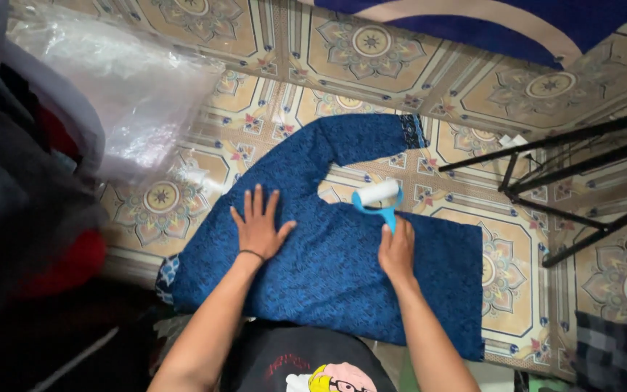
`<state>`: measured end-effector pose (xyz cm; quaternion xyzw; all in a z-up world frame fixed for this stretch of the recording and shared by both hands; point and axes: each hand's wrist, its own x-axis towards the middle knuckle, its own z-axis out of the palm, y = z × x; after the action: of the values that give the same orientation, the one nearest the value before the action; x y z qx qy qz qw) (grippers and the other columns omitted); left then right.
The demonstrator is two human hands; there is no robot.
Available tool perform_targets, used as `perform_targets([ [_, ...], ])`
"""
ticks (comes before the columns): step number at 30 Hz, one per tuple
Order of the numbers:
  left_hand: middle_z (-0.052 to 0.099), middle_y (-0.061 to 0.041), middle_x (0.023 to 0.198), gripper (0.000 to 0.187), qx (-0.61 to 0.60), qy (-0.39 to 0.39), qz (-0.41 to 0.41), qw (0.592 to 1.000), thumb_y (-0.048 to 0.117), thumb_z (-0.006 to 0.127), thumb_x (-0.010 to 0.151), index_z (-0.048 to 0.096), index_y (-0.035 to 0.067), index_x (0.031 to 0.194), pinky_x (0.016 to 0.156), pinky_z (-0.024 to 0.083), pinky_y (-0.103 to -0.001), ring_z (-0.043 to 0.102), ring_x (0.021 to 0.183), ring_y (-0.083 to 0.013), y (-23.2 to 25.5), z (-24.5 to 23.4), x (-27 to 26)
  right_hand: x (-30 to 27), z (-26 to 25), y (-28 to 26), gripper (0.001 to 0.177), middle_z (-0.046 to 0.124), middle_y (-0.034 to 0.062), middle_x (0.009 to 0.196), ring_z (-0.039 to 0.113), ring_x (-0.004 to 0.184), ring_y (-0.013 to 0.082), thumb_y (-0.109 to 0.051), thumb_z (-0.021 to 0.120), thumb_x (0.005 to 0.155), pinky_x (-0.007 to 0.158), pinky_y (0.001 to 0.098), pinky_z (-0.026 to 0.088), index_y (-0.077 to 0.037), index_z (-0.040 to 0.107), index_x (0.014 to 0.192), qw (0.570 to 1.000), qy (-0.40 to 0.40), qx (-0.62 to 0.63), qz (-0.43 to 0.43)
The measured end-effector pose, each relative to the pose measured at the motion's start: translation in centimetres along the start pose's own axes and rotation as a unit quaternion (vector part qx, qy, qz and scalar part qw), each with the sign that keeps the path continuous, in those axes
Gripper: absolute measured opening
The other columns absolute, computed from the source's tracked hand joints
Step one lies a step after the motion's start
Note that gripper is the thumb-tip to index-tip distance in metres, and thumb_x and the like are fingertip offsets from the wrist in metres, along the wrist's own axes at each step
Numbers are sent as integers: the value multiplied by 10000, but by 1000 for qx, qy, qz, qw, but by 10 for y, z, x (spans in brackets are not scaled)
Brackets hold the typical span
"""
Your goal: The person uses a lint roller to clean a pair of blue patterned pants, then folds the pants into a rectangular shape on a patterned surface.
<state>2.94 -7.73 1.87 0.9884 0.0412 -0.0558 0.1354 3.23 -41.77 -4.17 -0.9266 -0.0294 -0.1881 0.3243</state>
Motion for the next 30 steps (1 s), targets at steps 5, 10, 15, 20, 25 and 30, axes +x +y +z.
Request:
perform_targets([
  [5, 111, -86, 1734, 918, 84, -122, 37, 988, 823, 459, 859, 166, 420, 1629, 1154, 73, -781, 60, 1590, -383, -5, -10, 0, 95, 39, 4, 346, 666, 288, 1016, 653, 992, 542, -281, 533, 1047, 863, 607, 500, -38, 587, 1286, 996, -30, 2, 84],
  [10, 53, -85, 1739, 994, 84, -179, 56, 979, 802, 542, 843, 99, 407, 1641, 1155, 58, -784, 19, 1588, -386, -10, -28, -4, 182, 83, -5, 253, 661, 240, 955, 653, 981, 543, -241, 543, 1045, 811, 594, 514, -60, 636, 1194, 997, -48, 47, 46],
  [15, -75, -114, 1735, 1134, 67, -271, 49, 959, 826, 605, 816, -2, 366, 1657, 1181, -8, -737, -65, 1574, -417, -25, -44, -6, 205, 80, -16, 383, 675, 288, 1177, 626, 1141, 514, -307, 470, 1078, 944, 612, 481, -82, 547, 1378, 962, -256, 50, 87],
  [20, -106, -107, 1733, 1274, 75, -311, 48, 946, 801, 732, 737, -27, 356, 1658, 1215, -27, -679, -85, 1575, -399, -51, -58, -18, 208, 48, 17, 361, 706, 283, 1105, 662, 1083, 497, -314, 499, 1076, 942, 612, 473, -108, 534, 1370, 956, -287, -47, 51],
  [25, -118, -125, 1731, 1346, 85, -341, 54, 935, 694, 850, 692, -17, 341, 1660, 1219, -1, -682, -88, 1574, -418, -47, -67, -18, 205, 25, 30, 397, 704, 257, 1173, 663, 1129, 457, -333, 496, 1068, 991, 584, 489, -164, 497, 1427, 946, -306, -91, 64],
  [30, 100, -185, 1710, 1044, 28, -196, 6, 980, 818, 534, 852, 174, 242, 1645, 1140, 107, -777, 67, 1567, -445, -38, -55, -15, 173, 13, -51, 402, 692, 290, 1119, 665, 1087, 501, -215, 560, 1022, 941, 615, 499, -57, 548, 1391, 953, -291, -76, 40],
])
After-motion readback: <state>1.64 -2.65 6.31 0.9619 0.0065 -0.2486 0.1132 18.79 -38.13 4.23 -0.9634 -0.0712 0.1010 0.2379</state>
